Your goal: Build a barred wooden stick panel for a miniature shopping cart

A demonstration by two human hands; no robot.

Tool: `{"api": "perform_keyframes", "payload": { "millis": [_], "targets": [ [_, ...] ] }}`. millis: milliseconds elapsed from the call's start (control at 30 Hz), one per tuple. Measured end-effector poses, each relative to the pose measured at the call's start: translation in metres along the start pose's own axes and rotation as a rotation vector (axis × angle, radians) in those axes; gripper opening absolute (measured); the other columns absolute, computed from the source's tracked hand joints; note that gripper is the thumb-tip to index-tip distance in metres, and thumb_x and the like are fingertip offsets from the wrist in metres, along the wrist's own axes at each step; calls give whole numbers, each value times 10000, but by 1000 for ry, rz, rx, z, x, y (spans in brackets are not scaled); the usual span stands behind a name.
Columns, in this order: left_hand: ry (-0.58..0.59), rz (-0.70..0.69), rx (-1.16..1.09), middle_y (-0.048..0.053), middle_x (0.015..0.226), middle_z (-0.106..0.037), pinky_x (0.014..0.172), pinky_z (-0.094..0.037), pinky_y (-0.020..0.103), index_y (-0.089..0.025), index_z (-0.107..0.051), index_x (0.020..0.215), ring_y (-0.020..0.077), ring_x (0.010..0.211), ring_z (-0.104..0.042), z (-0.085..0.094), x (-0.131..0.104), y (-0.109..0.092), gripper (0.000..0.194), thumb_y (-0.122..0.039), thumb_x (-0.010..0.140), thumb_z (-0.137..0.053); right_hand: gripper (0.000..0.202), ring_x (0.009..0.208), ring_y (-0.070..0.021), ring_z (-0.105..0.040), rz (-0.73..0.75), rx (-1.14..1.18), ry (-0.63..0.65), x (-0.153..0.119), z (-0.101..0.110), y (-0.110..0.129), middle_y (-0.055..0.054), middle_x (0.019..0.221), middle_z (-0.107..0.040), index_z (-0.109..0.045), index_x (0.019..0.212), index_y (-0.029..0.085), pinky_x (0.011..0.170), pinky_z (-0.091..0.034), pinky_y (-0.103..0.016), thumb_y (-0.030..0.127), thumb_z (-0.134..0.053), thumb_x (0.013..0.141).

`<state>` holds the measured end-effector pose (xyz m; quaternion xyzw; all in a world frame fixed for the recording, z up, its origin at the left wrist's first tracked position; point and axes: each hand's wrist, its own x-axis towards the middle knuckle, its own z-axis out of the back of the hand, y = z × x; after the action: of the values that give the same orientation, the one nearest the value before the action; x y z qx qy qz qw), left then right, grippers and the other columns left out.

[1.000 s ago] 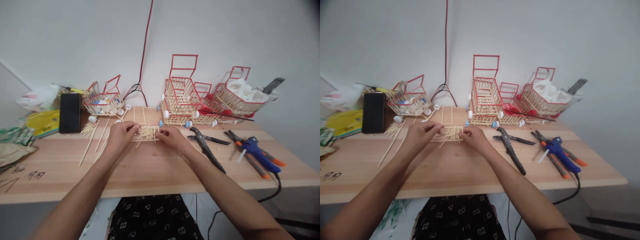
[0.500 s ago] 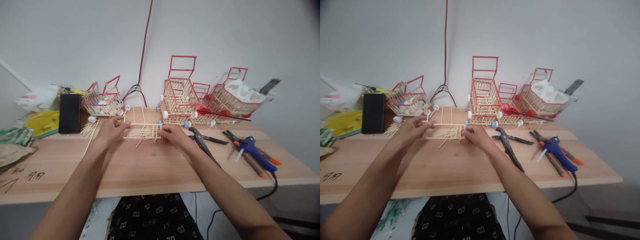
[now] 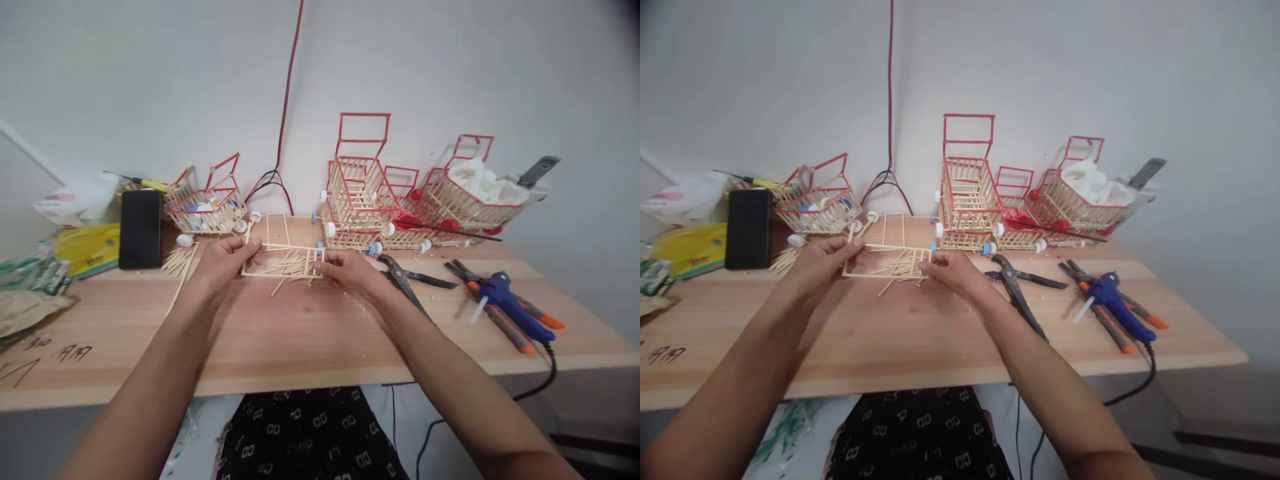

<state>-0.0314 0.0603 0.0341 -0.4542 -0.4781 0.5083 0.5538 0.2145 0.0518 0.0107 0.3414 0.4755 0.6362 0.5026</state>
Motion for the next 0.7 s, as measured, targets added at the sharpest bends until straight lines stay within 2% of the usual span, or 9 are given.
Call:
{"api": "perform_keyframes", "payload": {
  "millis": [167, 267, 367, 467, 567, 700],
  "targets": [
    [85, 29, -307, 22, 643, -602, 419, -284, 199, -127, -650, 672, 59, 474, -403, -5, -2, -4, 341, -443, 658, -776, 464, 535, -79, -529, 7, 264, 59, 0, 2, 3, 22, 629, -571, -614, 712, 160, 534, -442, -220, 617, -686, 680],
    [122, 75, -436, 32, 722, -626, 446, -357, 197, -142, -685, 758, 80, 545, -479, -6, -5, -12, 342, -459, 666, -771, 445, 557, -81, -556, 43, 323, 36, 0, 3, 5, 19, 631, -583, -638, 750, 156, 561, -479, -220, 588, -715, 675],
    [173, 79, -525, 48, 836, -655, 551, -454, 213, -172, -703, 877, 119, 695, -569, -9, -9, -19, 356, -490, 716, -722, 415, 556, -81, -562, 100, 346, -12, 0, 4, 8, 17, 623, -589, -634, 735, 159, 559, -494, -219, 565, -712, 698],
    [238, 57, -514, 55, 965, -658, 626, -481, 218, -186, -688, 984, 130, 790, -594, -17, -13, -16, 381, -421, 695, -765, 388, 582, -84, -575, 158, 339, -37, -3, 4, 13, 12, 632, -598, -632, 725, 159, 582, -512, -224, 543, -693, 732],
    [280, 82, -440, 28, 858, -659, 641, -466, 212, -170, -659, 974, 106, 719, -592, -30, -17, -7, 375, -281, 652, -816, 376, 602, -87, -588, 183, 312, -43, -6, 2, 17, 5, 651, -612, -635, 730, 159, 606, -526, -232, 532, -666, 762],
    [295, 51, -342, -17, 611, -601, 519, -374, 197, -157, -594, 827, 86, 547, -521, -44, -22, 3, 271, -310, 698, -778, 380, 608, -95, -594, 170, 276, -13, -8, -1, 19, 2, 659, -611, -638, 752, 160, 593, -526, -234, 539, -643, 776]
  ]
}}
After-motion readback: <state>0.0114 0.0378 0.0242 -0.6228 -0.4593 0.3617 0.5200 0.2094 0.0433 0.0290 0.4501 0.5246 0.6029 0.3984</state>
